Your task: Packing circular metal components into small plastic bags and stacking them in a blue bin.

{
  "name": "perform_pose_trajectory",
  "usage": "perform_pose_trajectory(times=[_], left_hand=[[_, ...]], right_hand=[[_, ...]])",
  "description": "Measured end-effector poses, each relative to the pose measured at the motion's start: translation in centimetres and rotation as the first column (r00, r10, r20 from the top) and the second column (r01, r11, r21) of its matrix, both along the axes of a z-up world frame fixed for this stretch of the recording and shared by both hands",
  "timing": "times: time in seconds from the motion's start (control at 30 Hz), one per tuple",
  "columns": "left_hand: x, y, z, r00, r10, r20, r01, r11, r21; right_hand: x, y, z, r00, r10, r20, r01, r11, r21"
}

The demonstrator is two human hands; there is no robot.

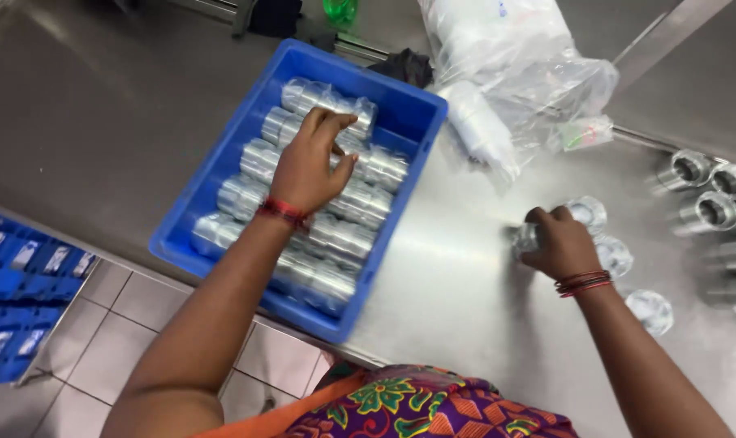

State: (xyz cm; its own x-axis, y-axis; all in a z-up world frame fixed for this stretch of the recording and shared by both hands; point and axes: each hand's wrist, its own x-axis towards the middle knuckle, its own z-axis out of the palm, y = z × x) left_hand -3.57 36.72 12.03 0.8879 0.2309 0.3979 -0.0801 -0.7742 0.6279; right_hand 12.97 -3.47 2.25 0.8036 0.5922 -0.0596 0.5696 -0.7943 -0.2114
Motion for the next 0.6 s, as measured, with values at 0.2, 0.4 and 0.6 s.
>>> perform_pose_trajectory(times=[0.2,0.4,0.6], left_hand=[[4.4,6.2,-3.0,0.959,-0.246,-0.140,0.239,0.969,-0.059],[4.1,6.0,-3.3,0.906,-0.415,-0.087,0.410,0.910,-0.066],[6.5,-1.1,0.7,0.799,-0.601,0.036,0.600,0.799,0.024]], right_hand=[[-3.8,3.9,-0.2,0.967,-0.252,-0.024,0.250,0.966,-0.068],[-1.6,-1.3,0.6,0.957,-0.261,0.127,0.230,0.948,0.221],[0.1,-5.6,8.6,0.881,-0.438,0.179,0.406,0.894,0.191]])
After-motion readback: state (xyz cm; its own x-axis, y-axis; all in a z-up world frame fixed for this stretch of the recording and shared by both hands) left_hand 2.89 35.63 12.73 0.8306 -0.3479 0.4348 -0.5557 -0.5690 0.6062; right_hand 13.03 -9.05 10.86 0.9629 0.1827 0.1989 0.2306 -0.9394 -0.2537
